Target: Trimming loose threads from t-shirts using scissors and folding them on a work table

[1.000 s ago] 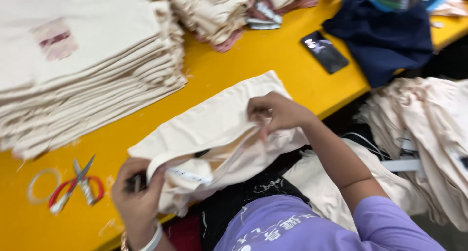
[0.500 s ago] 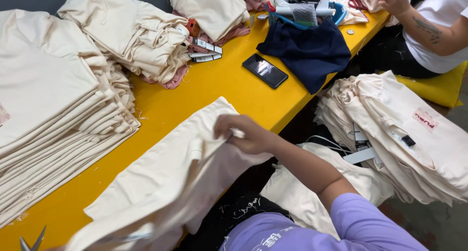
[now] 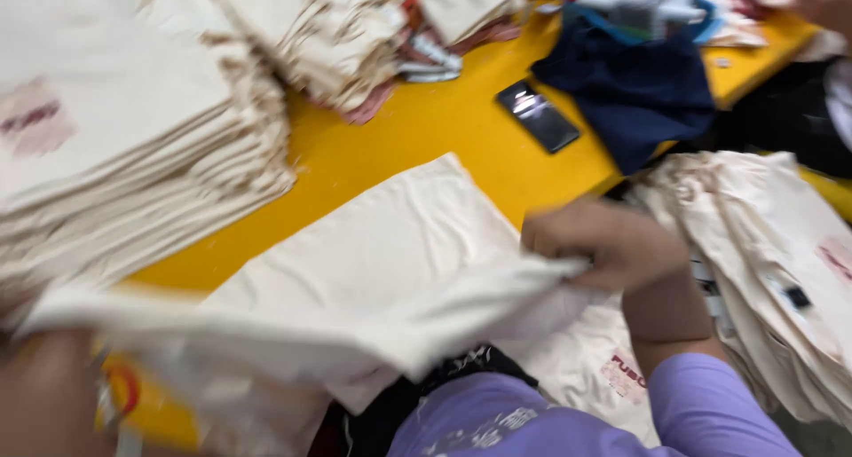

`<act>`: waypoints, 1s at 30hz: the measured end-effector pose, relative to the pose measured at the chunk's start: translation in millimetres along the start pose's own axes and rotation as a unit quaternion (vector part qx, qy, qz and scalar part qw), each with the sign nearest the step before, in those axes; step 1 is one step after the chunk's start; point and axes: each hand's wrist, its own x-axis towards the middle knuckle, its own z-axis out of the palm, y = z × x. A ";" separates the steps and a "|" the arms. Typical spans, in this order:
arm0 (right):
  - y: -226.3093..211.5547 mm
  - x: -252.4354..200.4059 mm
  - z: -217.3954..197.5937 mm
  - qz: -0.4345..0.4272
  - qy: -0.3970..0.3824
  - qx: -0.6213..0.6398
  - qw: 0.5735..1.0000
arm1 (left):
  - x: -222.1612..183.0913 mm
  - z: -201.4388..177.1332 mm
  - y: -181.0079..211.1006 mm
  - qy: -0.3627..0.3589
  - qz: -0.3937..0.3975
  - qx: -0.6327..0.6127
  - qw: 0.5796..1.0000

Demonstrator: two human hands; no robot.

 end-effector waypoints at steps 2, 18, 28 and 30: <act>49.1 15.6 -16.3 0.049 0.075 -0.083 0.993 | 42.2 50.4 -38.8 -0.007 -0.088 0.032 0.996; 207.5 61.6 33.1 0.620 0.112 -0.101 0.770 | -54.0 240.5 -126.7 -0.038 -0.349 0.211 0.912; 355.6 34.1 14.3 0.338 0.446 0.149 0.815 | 157.7 267.7 61.8 -0.148 -0.218 -0.236 0.935; 367.9 28.1 17.8 0.286 0.463 0.331 0.771 | 183.4 320.1 52.9 -0.182 -0.304 -0.217 0.910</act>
